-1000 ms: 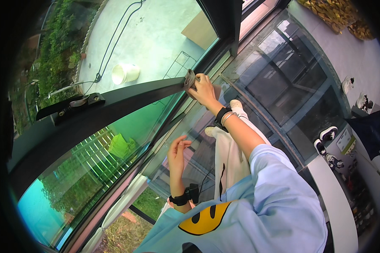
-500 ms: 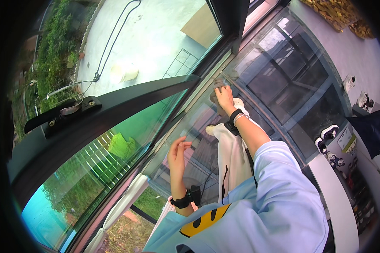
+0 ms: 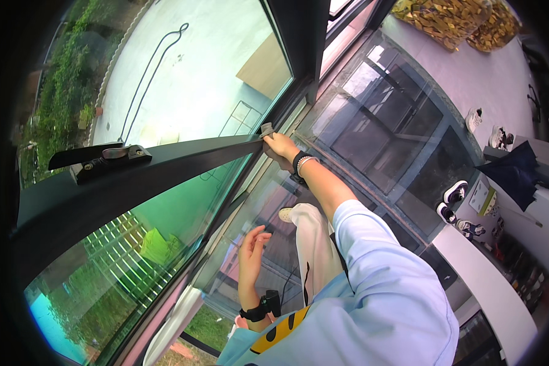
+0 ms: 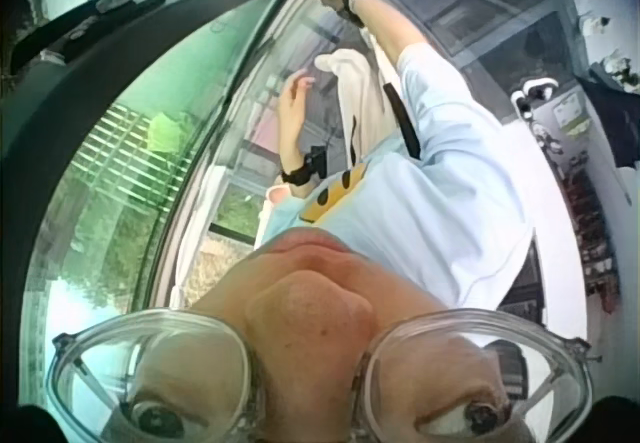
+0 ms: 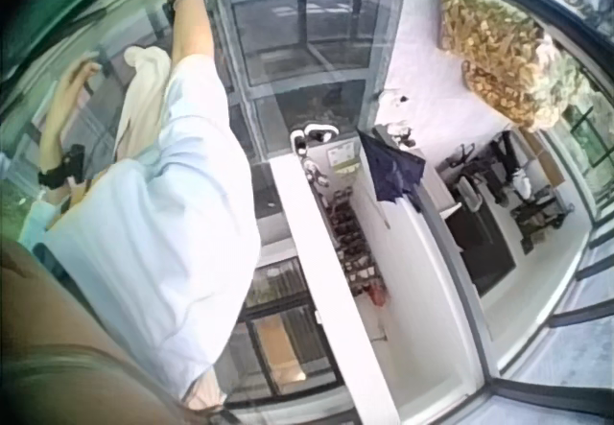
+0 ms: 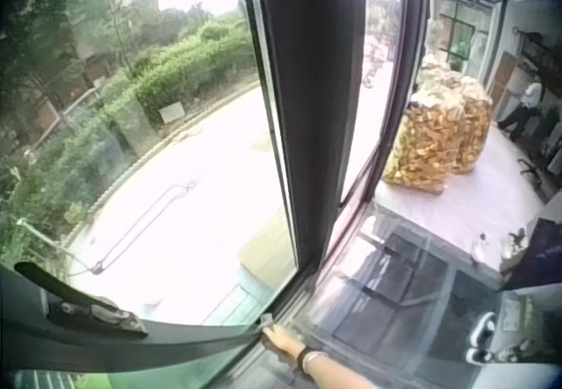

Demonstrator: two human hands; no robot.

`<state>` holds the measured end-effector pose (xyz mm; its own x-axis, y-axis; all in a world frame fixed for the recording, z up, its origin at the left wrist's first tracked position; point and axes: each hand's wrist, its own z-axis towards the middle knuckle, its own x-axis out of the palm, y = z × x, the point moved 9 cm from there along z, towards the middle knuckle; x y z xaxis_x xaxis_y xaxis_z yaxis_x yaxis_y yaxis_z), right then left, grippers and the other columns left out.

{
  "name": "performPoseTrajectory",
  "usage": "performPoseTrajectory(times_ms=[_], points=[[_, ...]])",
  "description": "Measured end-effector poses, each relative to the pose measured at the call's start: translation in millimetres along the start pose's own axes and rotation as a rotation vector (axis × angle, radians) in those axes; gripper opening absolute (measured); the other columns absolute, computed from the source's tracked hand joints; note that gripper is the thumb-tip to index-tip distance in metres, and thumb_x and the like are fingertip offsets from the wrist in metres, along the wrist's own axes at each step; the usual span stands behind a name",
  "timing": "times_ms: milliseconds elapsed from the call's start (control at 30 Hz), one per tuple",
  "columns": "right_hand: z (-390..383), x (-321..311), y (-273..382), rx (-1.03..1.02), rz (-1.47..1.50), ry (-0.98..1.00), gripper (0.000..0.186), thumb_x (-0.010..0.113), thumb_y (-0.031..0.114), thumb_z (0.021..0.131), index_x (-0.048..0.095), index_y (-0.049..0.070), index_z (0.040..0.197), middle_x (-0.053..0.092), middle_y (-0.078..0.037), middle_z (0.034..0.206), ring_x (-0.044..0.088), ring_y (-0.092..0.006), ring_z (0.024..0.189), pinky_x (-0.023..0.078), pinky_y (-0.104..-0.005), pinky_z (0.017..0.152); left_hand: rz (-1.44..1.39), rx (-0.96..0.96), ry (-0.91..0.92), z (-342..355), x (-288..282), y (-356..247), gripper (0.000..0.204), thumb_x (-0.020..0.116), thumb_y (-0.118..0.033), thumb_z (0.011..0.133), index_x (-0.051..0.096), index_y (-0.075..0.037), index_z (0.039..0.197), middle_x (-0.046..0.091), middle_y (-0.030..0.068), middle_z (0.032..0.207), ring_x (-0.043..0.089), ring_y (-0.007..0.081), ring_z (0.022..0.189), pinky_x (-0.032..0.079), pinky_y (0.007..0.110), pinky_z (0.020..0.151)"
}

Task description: The person cleans a glass window pane with a cloth, wiping the surface and the frame before closing the window and latching the handle.

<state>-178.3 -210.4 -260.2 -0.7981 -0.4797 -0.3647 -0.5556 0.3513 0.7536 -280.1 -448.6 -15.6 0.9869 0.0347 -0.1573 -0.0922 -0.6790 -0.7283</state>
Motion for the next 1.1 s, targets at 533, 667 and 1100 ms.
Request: performPoseTrajectory(times_ms=[533,667,1100], points=[[-62.1,-26.9,71.8,0.059,0.29,0.027,0.055,0.043,0.048,0.088,0.064,-0.002,0.089,0.066,-0.022,0.082,0.065,-0.0344,0.078,0.05,-0.0421,0.07,0.446,0.055,0.22,-22.9,-28.3,8.7,0.037,0.053,-0.018,0.094,0.048,-0.005,0.128,0.06,0.0089,0.108,0.056,0.0147,0.097,0.045,0.028,0.085],[-97.3,-67.9,139.6,-0.137,0.147,-0.102,0.051,0.045,0.044,0.087,0.066,-0.003,0.086,0.065,-0.025,0.087,0.063,-0.0379,0.084,0.048,-0.042,0.076,0.49,0.22,0.204,-28.2,-31.3,-35.0,0.039,0.055,-0.02,0.092,0.049,-0.002,0.126,0.061,0.0145,0.107,0.06,0.0231,0.097,0.047,0.033,0.083],[-233.9,-155.7,329.9,-0.483,0.028,-0.17,0.046,0.041,0.036,0.089,0.064,-0.003,0.08,0.062,-0.026,0.08,0.061,-0.0406,0.079,0.047,-0.0437,0.075,0.289,0.444,0.131,-78.9,-10.7,-117.7,0.029,0.05,-0.015,0.096,0.054,-0.001,0.12,0.066,0.0089,0.1,0.06,0.0145,0.093,0.045,0.027,0.085]])
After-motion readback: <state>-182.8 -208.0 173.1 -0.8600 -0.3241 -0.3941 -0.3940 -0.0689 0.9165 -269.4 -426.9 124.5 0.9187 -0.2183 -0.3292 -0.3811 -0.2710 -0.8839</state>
